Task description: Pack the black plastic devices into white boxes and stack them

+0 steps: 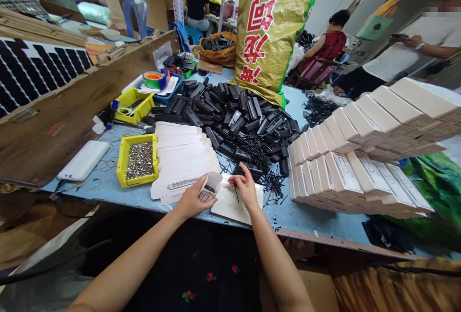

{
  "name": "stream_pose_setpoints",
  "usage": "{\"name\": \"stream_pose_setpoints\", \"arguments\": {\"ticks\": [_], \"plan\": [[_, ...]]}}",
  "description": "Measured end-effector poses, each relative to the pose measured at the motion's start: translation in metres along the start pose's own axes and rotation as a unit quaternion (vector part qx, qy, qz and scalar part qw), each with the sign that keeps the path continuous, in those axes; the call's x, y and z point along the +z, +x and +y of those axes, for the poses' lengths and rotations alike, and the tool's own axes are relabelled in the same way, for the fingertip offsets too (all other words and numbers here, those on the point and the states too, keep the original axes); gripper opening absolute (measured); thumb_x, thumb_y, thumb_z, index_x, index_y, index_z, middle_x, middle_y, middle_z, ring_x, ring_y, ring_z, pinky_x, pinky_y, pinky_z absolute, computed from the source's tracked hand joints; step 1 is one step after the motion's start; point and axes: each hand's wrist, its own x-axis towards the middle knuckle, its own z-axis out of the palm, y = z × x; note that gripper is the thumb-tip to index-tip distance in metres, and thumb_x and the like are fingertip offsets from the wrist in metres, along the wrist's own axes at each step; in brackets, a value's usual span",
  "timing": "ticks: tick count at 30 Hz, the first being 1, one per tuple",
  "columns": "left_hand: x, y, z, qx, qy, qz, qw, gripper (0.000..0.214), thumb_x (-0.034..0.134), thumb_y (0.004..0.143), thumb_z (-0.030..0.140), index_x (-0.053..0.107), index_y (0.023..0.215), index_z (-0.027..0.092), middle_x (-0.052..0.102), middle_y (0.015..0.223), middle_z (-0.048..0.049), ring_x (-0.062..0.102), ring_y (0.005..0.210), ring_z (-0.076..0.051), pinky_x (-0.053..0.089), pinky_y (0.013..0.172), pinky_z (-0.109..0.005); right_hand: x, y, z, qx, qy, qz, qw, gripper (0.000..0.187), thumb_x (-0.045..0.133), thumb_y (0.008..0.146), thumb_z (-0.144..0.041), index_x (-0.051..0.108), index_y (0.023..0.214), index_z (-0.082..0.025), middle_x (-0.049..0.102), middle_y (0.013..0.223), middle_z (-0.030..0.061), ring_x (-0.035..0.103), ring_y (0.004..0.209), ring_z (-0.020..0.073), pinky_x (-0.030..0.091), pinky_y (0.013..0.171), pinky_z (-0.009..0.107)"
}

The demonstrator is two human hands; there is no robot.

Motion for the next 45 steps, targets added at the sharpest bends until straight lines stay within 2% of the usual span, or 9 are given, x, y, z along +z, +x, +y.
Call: {"name": "stream_pose_setpoints", "arguments": {"ticks": [3,9,16,26,29,33,38,42,45], "plan": [[0.005,0.002,0.002,0.01,0.018,-0.028,0.999,0.079,0.066,0.072,0.039,0.031,0.142,0.022,0.053,0.135,-0.0091,0.053,0.12,-0.028,0.044,0.098,-0.037,0.006,-0.02,-0.023,-0.018,0.145,0.068,0.987,0.03,0.056,0.087,-0.037,0.048,0.112,-0.022,0.068,0.078,0.0005,0.068,0.077,0.0162,0.054,0.076,0.035],[0.008,0.002,0.007,-0.005,0.047,-0.013,0.999,0.081,0.063,0.075,0.038,0.026,0.144,0.022,0.046,0.142,-0.011,0.054,0.119,-0.03,0.047,0.096,-0.039,0.024,-0.033,-0.036,-0.09,0.0,0.049,0.995,0.02,0.062,0.085,-0.035,0.054,0.097,-0.022,0.068,0.081,0.0023,0.068,0.077,0.0172,0.053,0.079,0.035],[-0.004,0.006,0.003,-0.003,0.082,-0.052,0.995,0.082,0.063,0.075,0.039,0.025,0.145,0.024,0.046,0.142,-0.0093,0.053,0.12,-0.031,0.045,0.097,-0.039,-0.004,-0.01,-0.035,-0.222,-0.005,0.175,0.959,0.017,0.058,0.089,-0.029,0.049,0.103,-0.023,0.069,0.082,0.0017,0.069,0.074,0.0163,0.056,0.071,0.034],[0.001,0.01,0.004,-0.022,-0.01,0.023,0.999,0.08,0.063,0.073,0.032,0.025,0.142,0.018,0.046,0.14,-0.0141,0.051,0.122,-0.029,0.042,0.1,-0.041,0.025,-0.045,-0.007,-0.404,-0.214,-0.098,0.884,0.02,0.046,0.093,-0.019,0.064,0.097,-0.025,0.071,0.104,0.0024,0.066,0.1,0.0159,0.049,0.098,0.042],[0.002,0.011,-0.002,-0.031,-0.067,0.042,0.996,0.086,0.062,0.076,0.029,0.013,0.145,0.018,0.05,0.135,-0.0152,0.055,0.117,-0.026,0.043,0.099,-0.041,0.027,-0.046,0.0,-0.382,-0.2,-0.066,0.9,0.021,0.046,0.094,-0.022,0.067,0.093,-0.024,0.072,0.1,0.0021,0.067,0.098,0.0157,0.046,0.101,0.043],[0.005,0.008,-0.013,0.037,-0.025,0.041,0.998,0.079,0.065,0.077,0.036,0.021,0.141,0.02,0.048,0.135,-0.0155,0.052,0.121,-0.026,0.042,0.101,-0.041,0.019,-0.027,0.001,-0.199,-0.176,0.089,0.96,0.017,0.056,0.09,-0.032,0.067,0.09,-0.021,0.071,0.091,0.0058,0.065,0.092,0.0195,0.04,0.101,0.047],[0.015,0.003,-0.02,0.193,0.042,0.065,0.978,0.063,0.067,0.077,0.027,0.036,0.132,0.025,0.058,0.121,-0.0096,0.062,0.106,-0.023,0.051,0.087,-0.034,0.024,-0.016,-0.007,-0.066,-0.032,0.024,0.997,0.032,0.048,0.092,-0.041,0.062,0.109,-0.018,0.064,0.093,0.0064,0.059,0.071,0.0141,0.051,0.066,0.029],[0.013,0.002,-0.023,0.292,0.082,0.129,0.944,0.07,0.067,0.079,0.023,0.028,0.137,0.029,0.059,0.12,-0.0098,0.062,0.107,-0.022,0.054,0.079,-0.031,0.021,-0.03,-0.029,-0.207,-0.129,0.092,0.966,0.023,0.054,0.089,-0.036,0.064,0.103,-0.021,0.057,0.088,0.005,0.055,0.077,0.0159,0.049,0.07,0.03],[0.005,0.003,-0.022,0.323,0.126,0.135,0.928,0.071,0.067,0.08,0.023,0.026,0.138,0.029,0.058,0.121,-0.0115,0.061,0.108,-0.023,0.055,0.078,-0.032,0.01,-0.041,-0.049,-0.296,-0.295,0.001,0.908,0.021,0.063,0.083,-0.035,0.068,0.1,-0.023,0.055,0.106,0.0093,0.052,0.101,0.0236,0.044,0.089,0.041]]}}
